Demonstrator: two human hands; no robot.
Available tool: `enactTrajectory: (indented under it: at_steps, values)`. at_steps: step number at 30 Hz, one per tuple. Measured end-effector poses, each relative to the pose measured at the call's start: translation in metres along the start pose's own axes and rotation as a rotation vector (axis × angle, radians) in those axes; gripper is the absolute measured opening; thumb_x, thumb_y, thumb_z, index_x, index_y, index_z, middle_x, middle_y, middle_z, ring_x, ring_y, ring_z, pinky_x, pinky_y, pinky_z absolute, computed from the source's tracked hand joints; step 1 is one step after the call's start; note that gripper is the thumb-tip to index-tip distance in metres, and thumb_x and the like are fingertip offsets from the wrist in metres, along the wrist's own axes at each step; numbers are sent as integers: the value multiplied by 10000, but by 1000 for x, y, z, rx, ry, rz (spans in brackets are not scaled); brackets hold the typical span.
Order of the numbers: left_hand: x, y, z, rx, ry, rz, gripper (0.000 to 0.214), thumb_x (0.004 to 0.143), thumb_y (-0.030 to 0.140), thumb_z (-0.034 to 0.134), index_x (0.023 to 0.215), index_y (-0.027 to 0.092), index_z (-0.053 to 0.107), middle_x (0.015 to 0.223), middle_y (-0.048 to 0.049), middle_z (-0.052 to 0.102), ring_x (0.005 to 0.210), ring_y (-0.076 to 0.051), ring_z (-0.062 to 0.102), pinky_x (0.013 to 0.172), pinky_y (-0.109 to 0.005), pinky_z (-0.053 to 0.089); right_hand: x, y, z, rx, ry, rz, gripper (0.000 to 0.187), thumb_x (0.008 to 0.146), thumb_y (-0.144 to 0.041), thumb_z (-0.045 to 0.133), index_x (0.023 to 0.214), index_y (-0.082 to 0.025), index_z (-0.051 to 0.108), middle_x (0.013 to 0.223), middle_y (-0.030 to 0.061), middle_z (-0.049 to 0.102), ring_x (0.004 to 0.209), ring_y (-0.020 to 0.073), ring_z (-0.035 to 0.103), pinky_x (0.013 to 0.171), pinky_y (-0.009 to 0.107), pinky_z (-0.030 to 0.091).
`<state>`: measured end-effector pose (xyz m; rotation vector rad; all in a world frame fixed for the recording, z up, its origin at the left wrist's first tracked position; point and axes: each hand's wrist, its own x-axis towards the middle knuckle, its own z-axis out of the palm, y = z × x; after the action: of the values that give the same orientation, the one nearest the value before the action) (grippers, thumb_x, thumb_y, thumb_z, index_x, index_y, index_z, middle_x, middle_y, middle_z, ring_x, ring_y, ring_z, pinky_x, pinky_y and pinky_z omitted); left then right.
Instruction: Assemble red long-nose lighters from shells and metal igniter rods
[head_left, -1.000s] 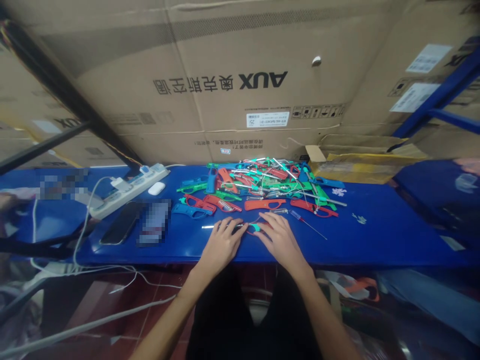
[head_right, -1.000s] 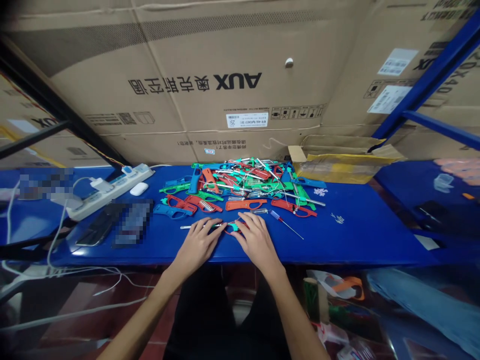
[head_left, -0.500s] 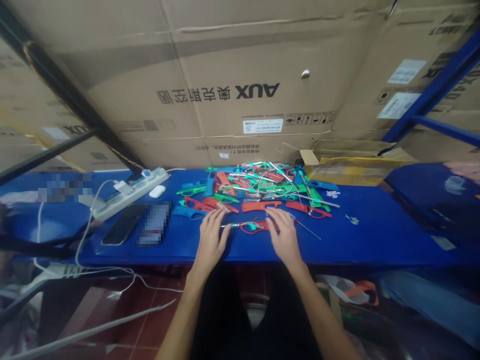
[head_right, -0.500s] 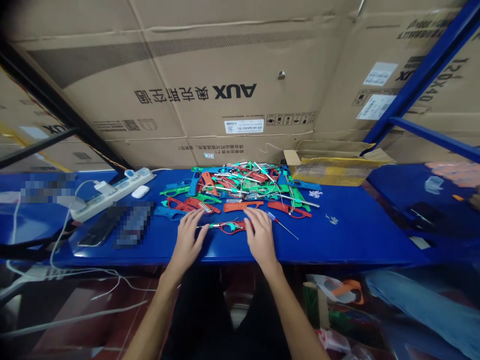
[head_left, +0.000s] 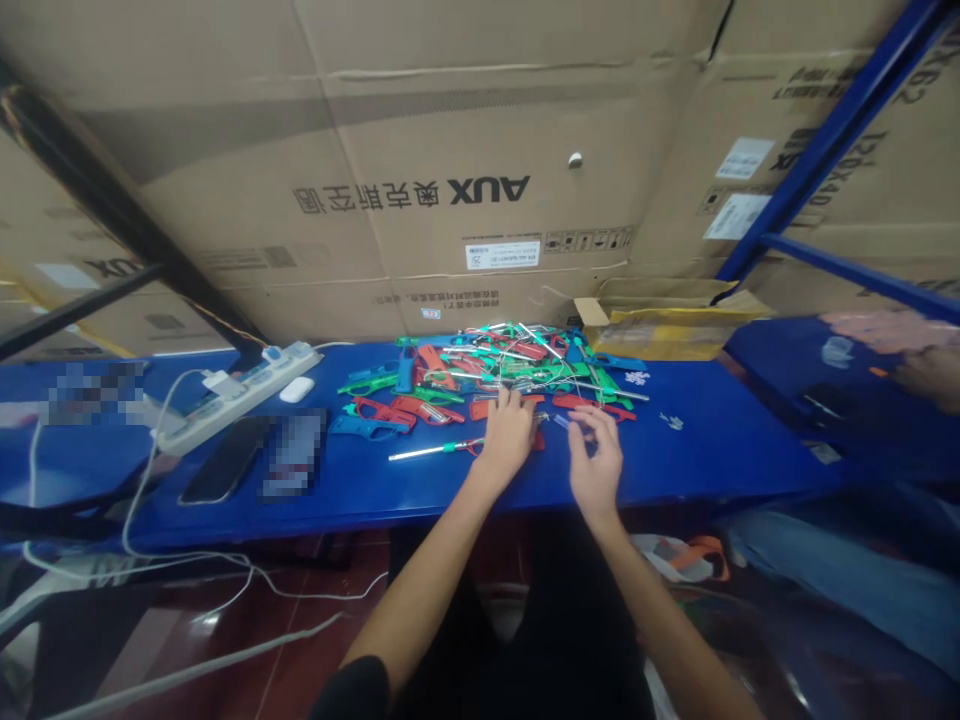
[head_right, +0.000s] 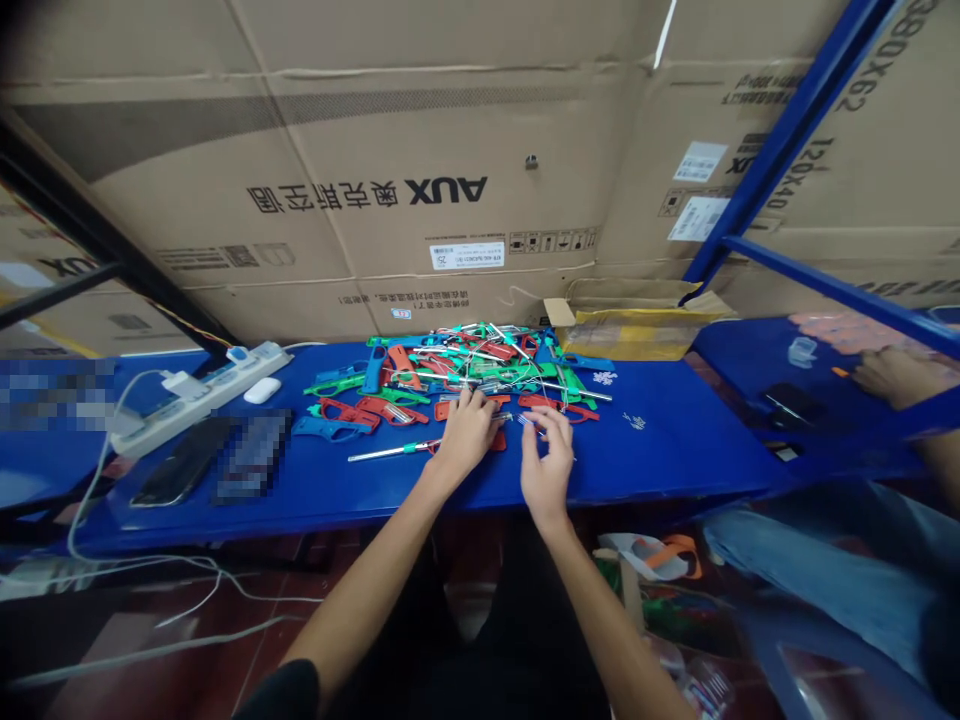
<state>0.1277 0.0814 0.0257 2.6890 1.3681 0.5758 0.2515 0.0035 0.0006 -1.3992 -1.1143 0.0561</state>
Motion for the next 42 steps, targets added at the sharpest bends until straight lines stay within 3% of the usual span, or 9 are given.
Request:
enactTrajectory:
  at_steps: [6, 10, 14, 19, 26, 30, 34, 38, 42]
  values:
    - [11, -10, 0, -40, -11, 33, 197, 1018, 206, 525, 980, 139, 707, 1120, -174, 628, 1141, -335, 530, 941, -498, 428, 100, 66, -73, -416, -11, 85, 378, 950, -376, 455, 1065, -145, 732, 1119, 170, 710, 933, 256, 650, 899, 422, 510]
    - [-1, -19, -20, -125, 57, 16, 185, 1045, 231, 493, 1070, 166, 664, 1208, -133, 634, 1127, -275, 575, 923, -438, 458, 150, 103, -90, -501, -126, 188, 311, 880, -423, 562, 890, -193, 771, 900, 115, 765, 840, 252, 670, 855, 390, 515]
    - [-45, -25, -35, -589, 173, -63, 189, 1066, 276, 469, 1080, 218, 648, 1248, -80, 683, 1187, -232, 611, 1015, -409, 448, 161, 122, -87, -564, -248, 272, 210, 790, -391, 678, 717, -213, 762, 757, 95, 768, 776, 252, 690, 735, 344, 505]
    - [-102, -31, -32, -1255, -93, -198, 257, 1051, 408, 491, 1091, 199, 636, 1130, -85, 747, 1003, -212, 695, 947, -361, 513, 162, 133, -83, -625, -320, 347, 125, 732, -331, 740, 769, -220, 787, 813, 98, 792, 805, 270, 710, 681, 334, 471]
    - [-106, -34, -16, -1326, 93, -298, 266, 1040, 419, 507, 1051, 186, 633, 977, -64, 739, 827, -174, 632, 849, -328, 503, 172, 133, -76, -622, -336, 454, 98, 675, -322, 792, 683, -229, 762, 816, 88, 792, 782, 265, 711, 687, 335, 478]
    - [-107, -37, -14, -1324, 21, -281, 263, 1039, 423, 511, 1053, 184, 619, 984, -69, 735, 825, -173, 617, 828, -322, 494, 179, 125, -75, -565, -299, 467, 175, 631, -353, 808, 576, -222, 706, 725, 86, 760, 720, 252, 679, 695, 346, 477]
    - [-110, -40, -14, -1308, -21, -275, 273, 1047, 430, 490, 1081, 184, 605, 966, -53, 715, 784, -155, 595, 810, -306, 485, 170, 101, -78, -463, -184, 415, 290, 663, -467, 776, 598, -203, 676, 698, 100, 727, 686, 236, 630, 690, 358, 472]
    - [-108, -42, -16, -1257, -42, -277, 318, 1026, 436, 536, 1235, 208, 612, 1074, -60, 682, 896, -172, 605, 860, -306, 481, 114, 55, -63, -285, -135, 328, 441, 815, -586, 623, 935, -171, 709, 836, 94, 729, 701, 201, 608, 653, 321, 469]
    - [-109, -42, -20, -1141, -52, -226, 341, 1040, 449, 505, 1231, 229, 681, 1123, -70, 650, 1007, -202, 590, 914, -316, 470, 31, 3, -24, 116, -535, 386, 387, 792, -571, 736, 855, -192, 688, 675, 6, 631, 590, 146, 545, 572, 270, 426]
